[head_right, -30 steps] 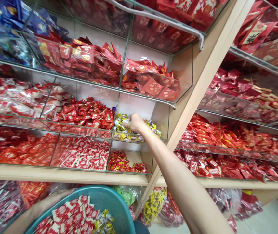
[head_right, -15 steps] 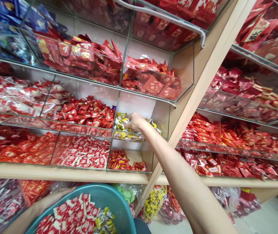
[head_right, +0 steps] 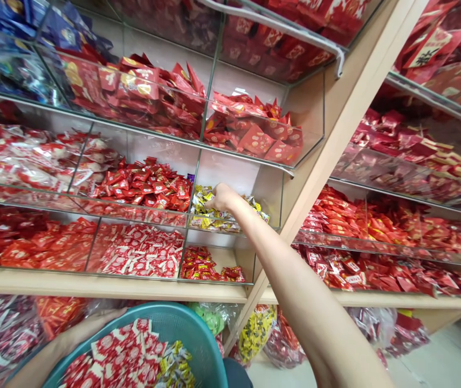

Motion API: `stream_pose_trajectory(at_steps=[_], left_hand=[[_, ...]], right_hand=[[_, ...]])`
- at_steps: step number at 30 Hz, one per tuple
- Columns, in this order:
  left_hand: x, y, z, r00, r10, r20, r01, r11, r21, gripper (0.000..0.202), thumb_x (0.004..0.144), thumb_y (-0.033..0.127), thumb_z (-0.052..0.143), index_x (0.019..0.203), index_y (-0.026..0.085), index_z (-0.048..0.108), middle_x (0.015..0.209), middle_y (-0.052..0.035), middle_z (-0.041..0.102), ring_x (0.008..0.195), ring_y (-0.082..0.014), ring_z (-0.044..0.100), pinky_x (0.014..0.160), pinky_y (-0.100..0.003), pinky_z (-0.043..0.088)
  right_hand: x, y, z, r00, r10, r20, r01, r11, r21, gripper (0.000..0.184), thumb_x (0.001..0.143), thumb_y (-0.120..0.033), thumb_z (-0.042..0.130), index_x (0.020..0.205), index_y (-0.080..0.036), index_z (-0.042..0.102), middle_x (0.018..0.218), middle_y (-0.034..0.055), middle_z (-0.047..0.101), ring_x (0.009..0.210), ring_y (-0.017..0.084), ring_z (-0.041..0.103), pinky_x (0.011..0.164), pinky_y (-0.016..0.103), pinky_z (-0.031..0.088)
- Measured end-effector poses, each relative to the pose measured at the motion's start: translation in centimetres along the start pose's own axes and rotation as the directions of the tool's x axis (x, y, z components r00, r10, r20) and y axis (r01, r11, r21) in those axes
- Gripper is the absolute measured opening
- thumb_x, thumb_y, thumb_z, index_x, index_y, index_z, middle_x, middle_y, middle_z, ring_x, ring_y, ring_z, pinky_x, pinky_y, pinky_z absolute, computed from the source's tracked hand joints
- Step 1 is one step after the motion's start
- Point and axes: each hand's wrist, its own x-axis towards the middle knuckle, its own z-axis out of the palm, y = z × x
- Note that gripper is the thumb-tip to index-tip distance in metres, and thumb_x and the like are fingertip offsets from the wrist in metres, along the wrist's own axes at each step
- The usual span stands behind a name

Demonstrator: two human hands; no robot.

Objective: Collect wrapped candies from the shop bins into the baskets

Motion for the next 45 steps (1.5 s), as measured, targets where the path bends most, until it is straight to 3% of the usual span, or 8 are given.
stream_pose_trajectory(at_steps=[4, 10, 16, 22, 30, 37, 45], left_hand=[[0.0, -0.1, -0.1, 0.986, 0.01, 0.164, -0.002, 0.999, -0.051, 0.054, 0.062, 0.058, 0.064, 0.095, 0.016, 0.07, 0.095, -0.0057, 0.073, 0.105, -0.0286, 0.059, 0.096, -0.033, 0.043], [-0.7, 0.8, 0.6, 0.996, 0.006, 0.086, 0.0, 0.998, -0.068, 0.054, 0.056, 0.056, 0.07, 0.09, 0.015, 0.072, 0.091, -0.0068, 0.074, 0.1, -0.0287, 0.062, 0.091, -0.032, 0.046], [-0.8, 0.8, 0.3, 0.989, 0.004, 0.146, 0.005, 0.998, -0.057, 0.057, 0.057, 0.06, 0.067, 0.092, 0.016, 0.072, 0.091, -0.0052, 0.074, 0.104, -0.029, 0.06, 0.092, -0.03, 0.045], [-0.8, 0.9, 0.2, 0.995, 0.017, 0.102, -0.017, 1.0, -0.007, 0.054, 0.059, 0.058, 0.066, 0.092, 0.015, 0.072, 0.093, -0.0046, 0.074, 0.105, -0.0278, 0.059, 0.091, -0.028, 0.045], [-0.7, 1.0, 0.4, 0.99, 0.011, 0.143, -0.002, 0.998, -0.06, 0.057, 0.057, 0.058, 0.068, 0.092, 0.014, 0.071, 0.09, -0.0057, 0.074, 0.102, -0.0286, 0.061, 0.092, -0.03, 0.045], [-0.5, 0.7, 0.2, 0.986, 0.029, 0.161, -0.03, 1.0, 0.006, 0.055, 0.056, 0.063, 0.065, 0.088, 0.019, 0.073, 0.093, -0.0032, 0.074, 0.105, -0.0286, 0.06, 0.093, -0.029, 0.044], [-0.3, 0.5, 0.2, 0.98, 0.039, 0.194, -0.037, 0.999, -0.013, 0.056, 0.057, 0.063, 0.064, 0.091, 0.019, 0.073, 0.091, -0.0042, 0.074, 0.103, -0.0293, 0.061, 0.092, -0.031, 0.045]], right_hand=[[-0.1, 0.0, -0.1, 1.0, 0.004, -0.011, -0.005, 0.999, -0.045, 0.021, 0.066, -0.028, 0.058, 0.081, -0.013, 0.062, 0.069, 0.0017, 0.058, 0.058, 0.01, 0.045, 0.05, 0.02, 0.033], [0.0, 0.2, -0.2, 1.0, -0.007, 0.028, 0.009, 0.998, -0.069, 0.028, 0.061, -0.032, 0.066, 0.082, -0.015, 0.061, 0.071, 0.0007, 0.058, 0.063, 0.011, 0.048, 0.053, 0.019, 0.035], [0.2, 0.0, -0.5, 1.0, 0.001, 0.024, 0.0, 0.999, -0.05, 0.021, 0.063, -0.027, 0.064, 0.081, -0.015, 0.061, 0.068, 0.0005, 0.057, 0.063, 0.012, 0.05, 0.055, 0.021, 0.036], [0.4, -0.2, -0.7, 1.0, -0.003, 0.029, 0.003, 1.0, -0.023, 0.028, 0.057, -0.033, 0.072, 0.077, -0.016, 0.061, 0.065, 0.0003, 0.057, 0.064, 0.013, 0.051, 0.056, 0.022, 0.038], [0.3, 1.1, -0.5, 0.992, 0.018, 0.123, -0.048, 0.968, 0.245, 0.033, 0.06, -0.044, 0.07, 0.064, -0.014, 0.057, 0.05, -0.0023, 0.05, 0.047, 0.009, 0.04, 0.047, 0.024, 0.033], [1.0, 0.8, -0.8, 0.995, 0.041, 0.087, -0.068, 0.941, 0.332, 0.04, 0.058, -0.052, 0.069, 0.06, -0.015, 0.055, 0.047, -0.0027, 0.045, 0.044, 0.008, 0.037, 0.044, 0.024, 0.03], [0.5, 0.1, -0.8, 0.999, 0.036, 0.017, -0.039, 0.961, 0.273, 0.036, 0.059, -0.047, 0.07, 0.059, -0.016, 0.052, 0.045, -0.0048, 0.043, 0.044, 0.007, 0.034, 0.045, 0.023, 0.029]])
